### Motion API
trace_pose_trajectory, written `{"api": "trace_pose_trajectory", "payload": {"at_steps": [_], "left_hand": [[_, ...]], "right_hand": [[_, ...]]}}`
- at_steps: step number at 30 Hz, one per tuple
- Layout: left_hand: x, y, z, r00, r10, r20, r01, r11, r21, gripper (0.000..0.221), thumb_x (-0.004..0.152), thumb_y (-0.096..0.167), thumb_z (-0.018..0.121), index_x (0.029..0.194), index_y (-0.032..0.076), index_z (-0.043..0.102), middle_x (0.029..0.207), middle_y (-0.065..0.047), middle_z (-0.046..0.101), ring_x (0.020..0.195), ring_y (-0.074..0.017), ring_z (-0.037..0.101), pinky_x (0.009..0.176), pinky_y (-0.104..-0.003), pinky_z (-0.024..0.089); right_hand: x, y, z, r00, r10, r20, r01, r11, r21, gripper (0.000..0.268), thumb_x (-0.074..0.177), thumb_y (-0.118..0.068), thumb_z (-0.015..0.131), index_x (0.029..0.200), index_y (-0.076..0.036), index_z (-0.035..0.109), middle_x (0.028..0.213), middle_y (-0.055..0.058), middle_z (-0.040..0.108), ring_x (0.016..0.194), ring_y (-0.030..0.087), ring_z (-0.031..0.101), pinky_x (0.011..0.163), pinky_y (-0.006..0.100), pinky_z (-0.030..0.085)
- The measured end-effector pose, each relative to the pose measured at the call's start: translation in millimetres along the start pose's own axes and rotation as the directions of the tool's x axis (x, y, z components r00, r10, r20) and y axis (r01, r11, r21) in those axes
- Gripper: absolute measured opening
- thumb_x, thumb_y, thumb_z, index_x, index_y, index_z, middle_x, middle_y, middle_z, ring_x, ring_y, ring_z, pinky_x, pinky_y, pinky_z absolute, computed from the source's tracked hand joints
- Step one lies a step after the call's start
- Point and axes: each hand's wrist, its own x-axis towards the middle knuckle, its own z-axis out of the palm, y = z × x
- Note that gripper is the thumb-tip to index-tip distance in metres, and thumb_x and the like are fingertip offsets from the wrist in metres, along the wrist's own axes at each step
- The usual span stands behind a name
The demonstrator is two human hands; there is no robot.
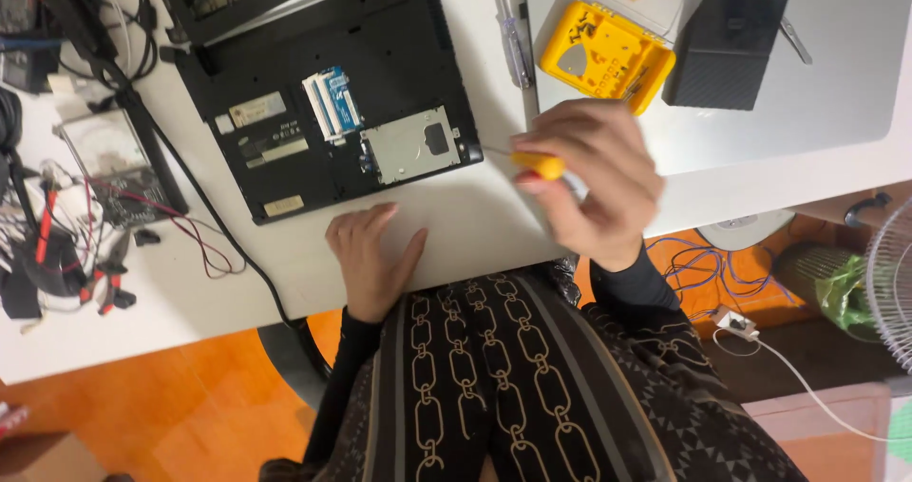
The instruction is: Using a screwdriver to repair or disassemble internal laptop components on a cluttered workbench.
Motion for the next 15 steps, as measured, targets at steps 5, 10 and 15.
{"api": "trace_pose_trajectory", "payload": {"at_steps": [5,10,15], "left_hand": [[-29,8,7,0.978,-0.162,-0.134,0.171,0.984,0.058,0.051,0.091,0.021,0.084,0.131,0.006,0.058,0.129,-0.008,0.064,0.123,-0.0273,0.055,0.114,-0.047,0.033],[-27,2,18,0.958,-0.18,-0.223,0.206,0.973,0.104,0.051,0.089,0.025,0.082,0.13,0.008,0.058,0.132,-0.008,0.066,0.13,-0.0226,0.056,0.119,-0.05,0.029],[-18,7,13,0.971,-0.147,-0.189,0.176,0.973,0.147,0.052,0.093,0.034,0.075,0.135,0.009,0.059,0.14,-0.009,0.061,0.137,-0.024,0.051,0.121,-0.052,0.024]], "right_hand": [[-15,39,-14,0.97,0.004,-0.243,0.031,0.99,0.139,0.032,0.107,-0.032,0.067,0.108,0.0,0.068,0.1,0.009,0.074,0.095,0.023,0.069,0.091,0.035,0.054],[-30,87,-28,0.865,0.269,-0.423,-0.109,0.924,0.366,0.039,0.116,-0.033,0.064,0.128,0.004,0.063,0.107,0.015,0.072,0.094,0.019,0.069,0.089,0.03,0.056],[-49,110,-34,0.861,0.33,-0.388,-0.122,0.873,0.471,0.038,0.123,-0.03,0.058,0.135,0.006,0.06,0.107,0.016,0.071,0.101,0.019,0.069,0.094,0.031,0.056]]}}
